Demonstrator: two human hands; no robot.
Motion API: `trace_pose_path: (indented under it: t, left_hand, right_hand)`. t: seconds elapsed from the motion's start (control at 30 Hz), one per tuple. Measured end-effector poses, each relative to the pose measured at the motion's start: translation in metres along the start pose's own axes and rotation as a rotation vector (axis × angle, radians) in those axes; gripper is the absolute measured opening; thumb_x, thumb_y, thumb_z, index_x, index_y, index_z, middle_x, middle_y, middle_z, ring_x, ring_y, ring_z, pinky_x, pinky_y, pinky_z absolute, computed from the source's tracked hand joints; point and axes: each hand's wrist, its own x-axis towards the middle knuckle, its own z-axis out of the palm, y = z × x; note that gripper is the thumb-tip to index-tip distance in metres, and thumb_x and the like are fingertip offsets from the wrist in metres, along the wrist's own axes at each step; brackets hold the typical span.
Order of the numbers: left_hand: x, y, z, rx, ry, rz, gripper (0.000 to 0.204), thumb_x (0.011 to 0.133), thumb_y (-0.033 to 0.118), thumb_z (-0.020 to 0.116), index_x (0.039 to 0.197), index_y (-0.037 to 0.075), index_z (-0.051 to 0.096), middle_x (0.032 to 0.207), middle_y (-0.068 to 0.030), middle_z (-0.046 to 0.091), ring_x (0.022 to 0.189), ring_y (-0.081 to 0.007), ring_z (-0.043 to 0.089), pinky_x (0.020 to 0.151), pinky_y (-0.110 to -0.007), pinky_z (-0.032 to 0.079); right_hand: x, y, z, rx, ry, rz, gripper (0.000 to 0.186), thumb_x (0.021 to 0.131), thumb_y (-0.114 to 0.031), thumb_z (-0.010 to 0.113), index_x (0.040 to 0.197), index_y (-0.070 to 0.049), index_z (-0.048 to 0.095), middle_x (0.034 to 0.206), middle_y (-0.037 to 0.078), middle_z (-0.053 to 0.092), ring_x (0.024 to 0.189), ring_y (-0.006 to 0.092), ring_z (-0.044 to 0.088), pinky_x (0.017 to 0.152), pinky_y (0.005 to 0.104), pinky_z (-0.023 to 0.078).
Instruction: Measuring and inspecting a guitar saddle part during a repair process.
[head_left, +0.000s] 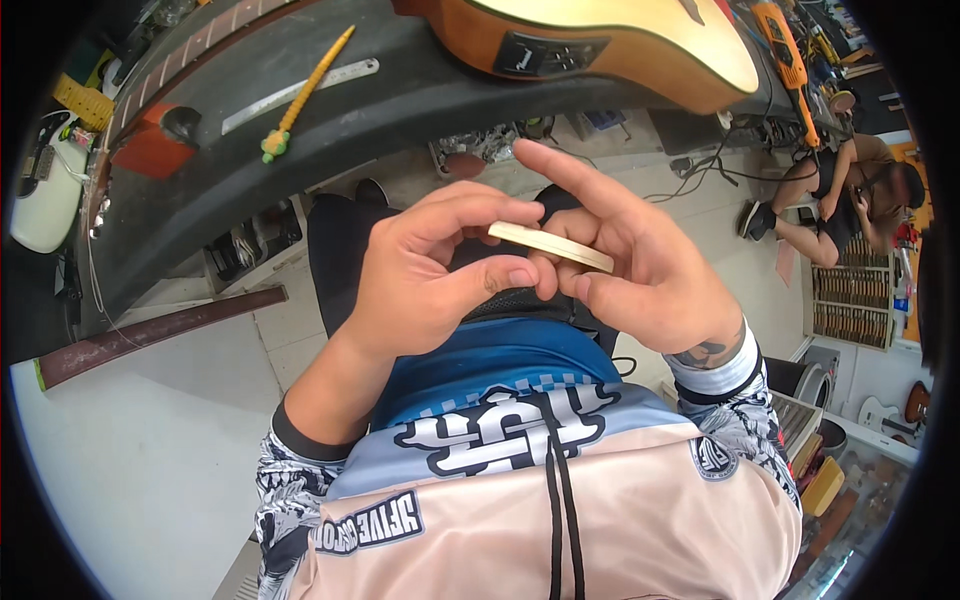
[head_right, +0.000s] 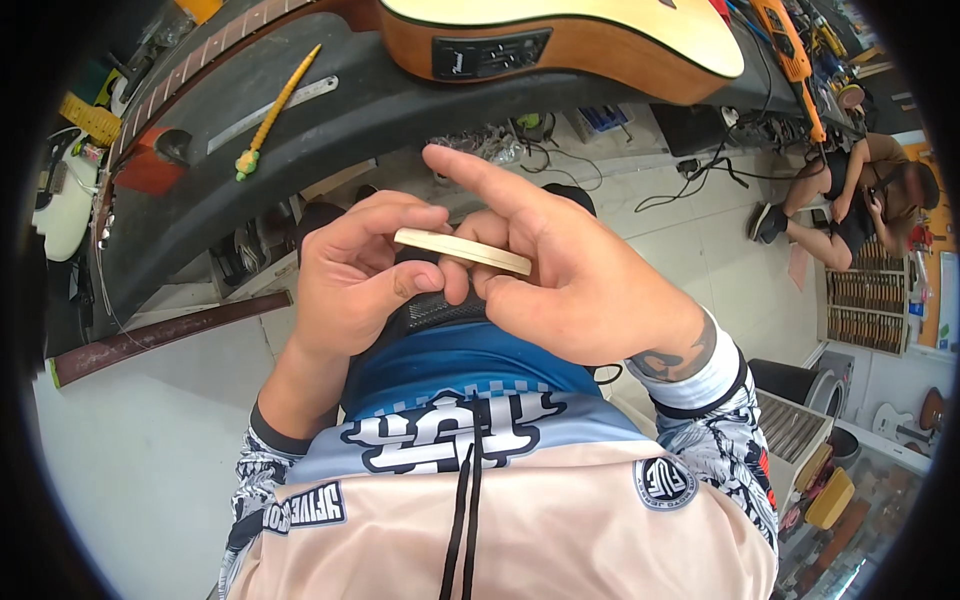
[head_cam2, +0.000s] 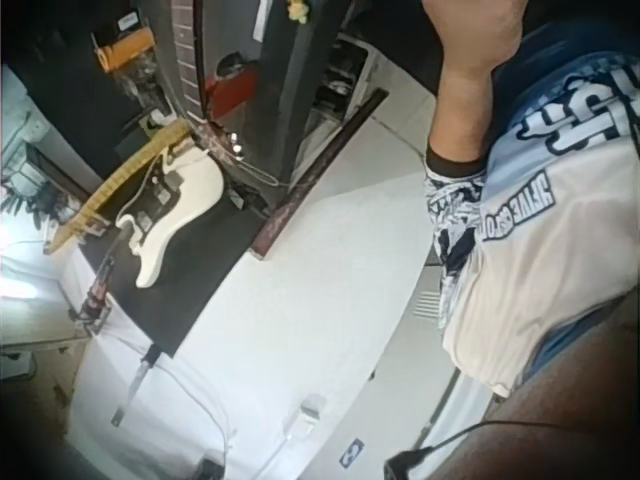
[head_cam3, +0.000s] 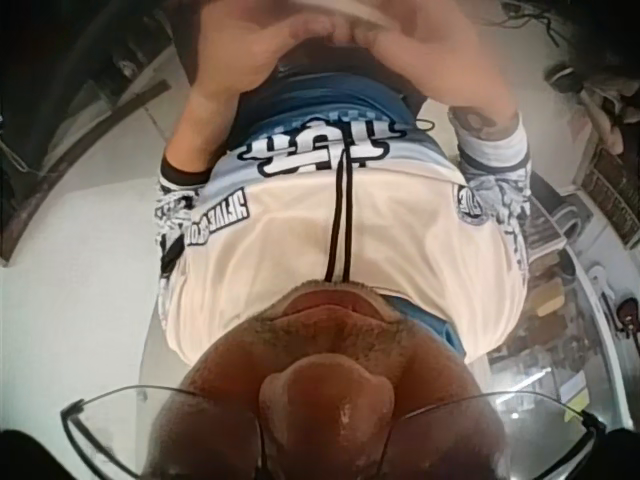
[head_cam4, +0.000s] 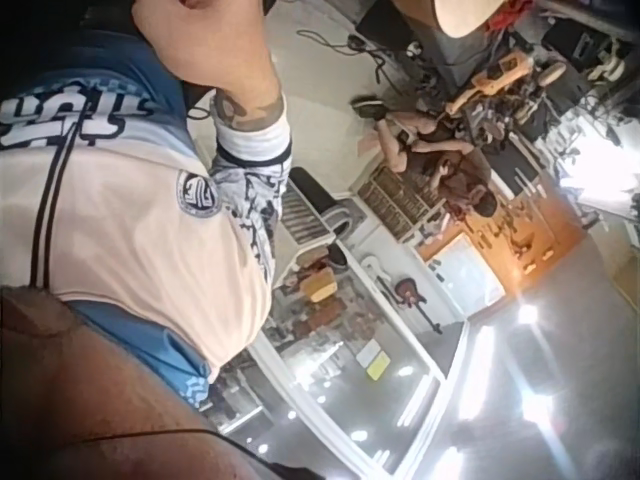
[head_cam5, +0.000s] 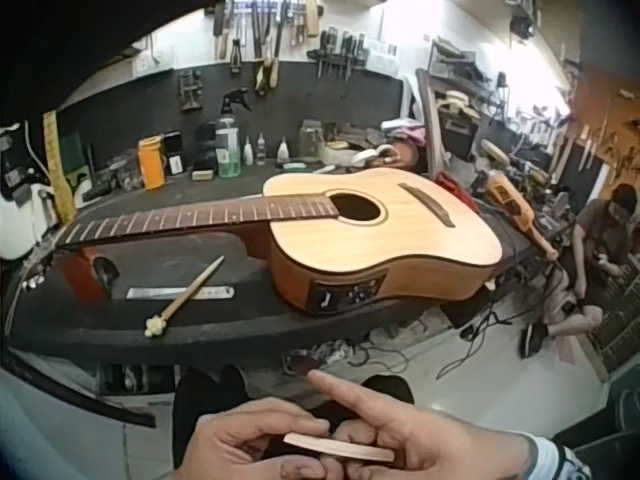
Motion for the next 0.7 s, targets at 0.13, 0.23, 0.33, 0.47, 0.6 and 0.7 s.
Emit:
trace_pose_path:
  t: [0.13, 0.23, 0.33, 0.47, 0.6, 0.7]
  left_hand:
    - [-0.005, 0.001, 0.005, 0.217, 0.063, 0.101, 0.028, 0.081, -0.002, 0.083, 0.107, -0.004, 0.075, 0.104, -0.0132, 0.073, 0.094, -0.0168, 0.069, 0.082, -0.030, 0.053]
    - [-0.008, 0.003, 0.007, 0.279, 0.114, 0.165, 0.027, 0.078, -0.004, 0.084, 0.104, -0.005, 0.075, 0.098, -0.0144, 0.074, 0.086, -0.0176, 0.070, 0.075, -0.028, 0.054]
    - [-0.013, 0.006, 0.009, 0.290, 0.174, 0.191, 0.030, 0.076, -0.005, 0.085, 0.105, -0.004, 0.075, 0.096, -0.0144, 0.074, 0.084, -0.0167, 0.070, 0.072, -0.027, 0.053]
    - [-0.018, 0.015, 0.008, 0.458, 0.157, 0.236, 0.032, 0.078, 0.001, 0.086, 0.107, -0.005, 0.073, 0.098, -0.0148, 0.071, 0.088, -0.0204, 0.066, 0.076, -0.029, 0.053]
    - [-0.021, 0.018, 0.009, 0.542, 0.172, 0.244, 0.032, 0.078, 0.000, 0.086, 0.106, -0.005, 0.072, 0.095, -0.0148, 0.071, 0.087, -0.0220, 0.066, 0.076, -0.031, 0.053]
    - [-0.022, 0.019, 0.009, 0.530, 0.167, 0.269, 0.031, 0.077, 0.000, 0.086, 0.105, -0.005, 0.072, 0.093, -0.0148, 0.071, 0.087, -0.0230, 0.067, 0.076, -0.032, 0.053]
  right_hand:
    - [-0.003, 0.003, -0.004, 0.016, -0.009, 0.008, 0.086, 0.083, 0.013, 0.045, 0.163, -0.004, 0.020, 0.098, 0.009, 0.064, 0.087, 0.0113, 0.057, 0.074, 0.0240, 0.047]
    - [-0.005, 0.000, -0.004, 0.102, -0.012, 0.023, 0.084, 0.085, 0.013, 0.046, 0.163, -0.005, 0.021, 0.099, 0.010, 0.065, 0.092, 0.0119, 0.060, 0.077, 0.0245, 0.048]
    - [-0.008, 0.005, -0.010, 0.068, 0.057, -0.034, 0.076, 0.088, 0.011, 0.054, 0.159, -0.003, 0.031, 0.101, 0.009, 0.067, 0.094, 0.0113, 0.062, 0.079, 0.0244, 0.050]
    - [-0.009, 0.011, -0.015, -0.108, 0.129, -0.128, 0.056, 0.090, 0.005, 0.068, 0.144, 0.002, 0.052, 0.103, 0.006, 0.069, 0.090, 0.0085, 0.063, 0.080, 0.0234, 0.051]
    - [-0.010, 0.017, -0.018, -0.162, 0.212, -0.216, 0.039, 0.091, 0.003, 0.073, 0.129, 0.004, 0.064, 0.101, 0.004, 0.070, 0.089, 0.0071, 0.063, 0.079, 0.0224, 0.051]
    - [-0.009, 0.018, -0.015, -0.183, 0.249, -0.227, 0.033, 0.090, 0.001, 0.075, 0.122, 0.004, 0.067, 0.099, 0.003, 0.070, 0.088, 0.0068, 0.063, 0.079, 0.0226, 0.051]
